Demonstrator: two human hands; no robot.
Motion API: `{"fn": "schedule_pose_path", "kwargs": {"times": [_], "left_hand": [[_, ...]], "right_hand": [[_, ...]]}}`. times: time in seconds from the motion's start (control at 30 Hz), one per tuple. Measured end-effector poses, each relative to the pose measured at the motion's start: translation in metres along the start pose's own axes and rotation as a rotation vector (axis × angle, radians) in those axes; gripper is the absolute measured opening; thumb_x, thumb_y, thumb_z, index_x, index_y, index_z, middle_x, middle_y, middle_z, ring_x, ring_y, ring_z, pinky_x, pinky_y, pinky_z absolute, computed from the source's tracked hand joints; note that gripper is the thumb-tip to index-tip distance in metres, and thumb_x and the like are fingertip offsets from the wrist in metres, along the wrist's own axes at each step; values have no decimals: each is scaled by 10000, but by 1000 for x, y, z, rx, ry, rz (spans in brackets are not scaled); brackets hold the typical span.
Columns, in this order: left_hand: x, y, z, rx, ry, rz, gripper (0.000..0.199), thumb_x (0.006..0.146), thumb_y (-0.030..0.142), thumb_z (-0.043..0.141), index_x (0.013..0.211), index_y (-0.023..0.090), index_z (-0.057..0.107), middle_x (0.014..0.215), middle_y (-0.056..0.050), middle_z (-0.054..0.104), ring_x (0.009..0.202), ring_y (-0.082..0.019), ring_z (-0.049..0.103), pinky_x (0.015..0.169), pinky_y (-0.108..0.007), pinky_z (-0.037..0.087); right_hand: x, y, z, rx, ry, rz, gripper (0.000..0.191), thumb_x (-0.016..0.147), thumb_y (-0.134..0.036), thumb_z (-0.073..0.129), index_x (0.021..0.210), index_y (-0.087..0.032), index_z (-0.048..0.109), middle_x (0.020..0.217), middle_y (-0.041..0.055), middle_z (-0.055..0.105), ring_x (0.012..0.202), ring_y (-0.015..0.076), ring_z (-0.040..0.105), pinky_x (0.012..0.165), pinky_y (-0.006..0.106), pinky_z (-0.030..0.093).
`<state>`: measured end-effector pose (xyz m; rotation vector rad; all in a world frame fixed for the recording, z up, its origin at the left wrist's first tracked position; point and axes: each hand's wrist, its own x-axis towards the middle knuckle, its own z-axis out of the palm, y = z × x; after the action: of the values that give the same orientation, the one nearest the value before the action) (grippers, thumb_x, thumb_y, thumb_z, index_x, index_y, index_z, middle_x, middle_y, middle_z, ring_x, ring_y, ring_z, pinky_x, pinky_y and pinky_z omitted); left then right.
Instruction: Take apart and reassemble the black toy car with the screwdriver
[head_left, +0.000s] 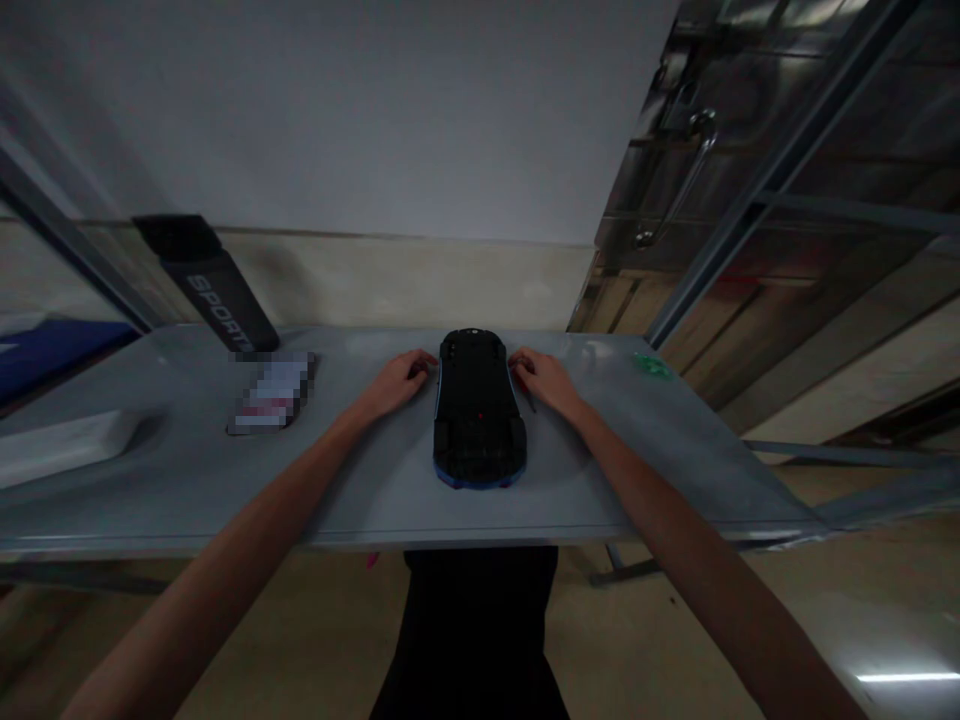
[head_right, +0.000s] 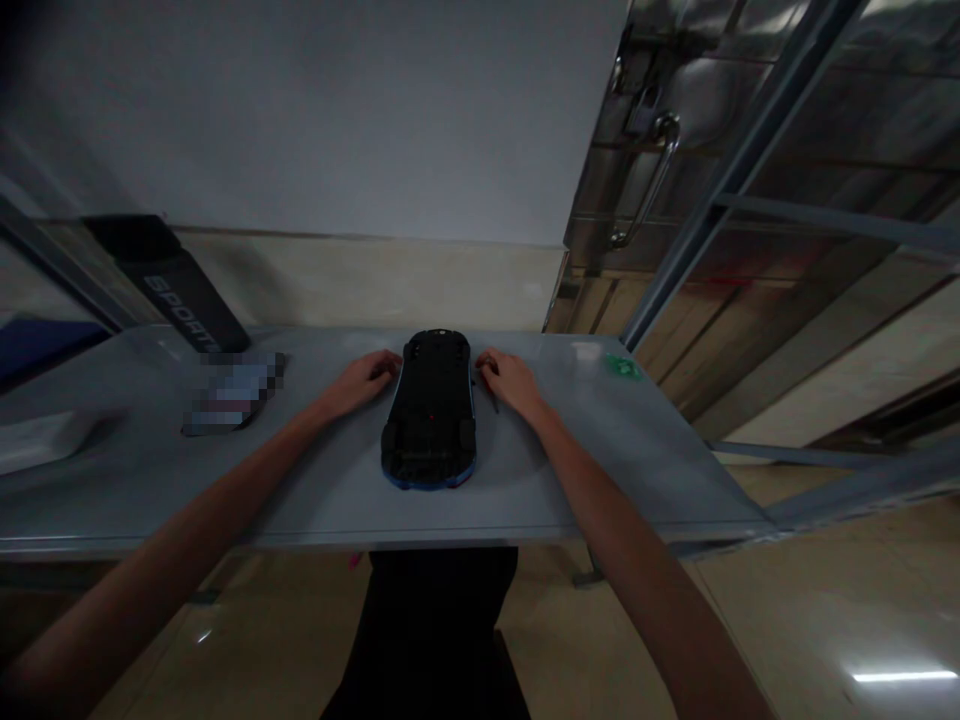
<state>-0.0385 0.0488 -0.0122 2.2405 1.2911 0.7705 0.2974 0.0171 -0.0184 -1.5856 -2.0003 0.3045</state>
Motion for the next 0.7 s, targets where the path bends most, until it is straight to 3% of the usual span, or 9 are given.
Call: {"fn": "schedule_pose_path", "kwargs": {"times": [0.7], "left_hand": [[0,0,0,24,-6,26,390,901,212,579,1229,204,790,1017,-80,806,940,-260,751,998,-437,625]], "right_hand": [[-1,0,-1,3,5,-5,280,1047,-144,569,1142,-236,816,958,45,837,879,222,737,858,320,520]]}}
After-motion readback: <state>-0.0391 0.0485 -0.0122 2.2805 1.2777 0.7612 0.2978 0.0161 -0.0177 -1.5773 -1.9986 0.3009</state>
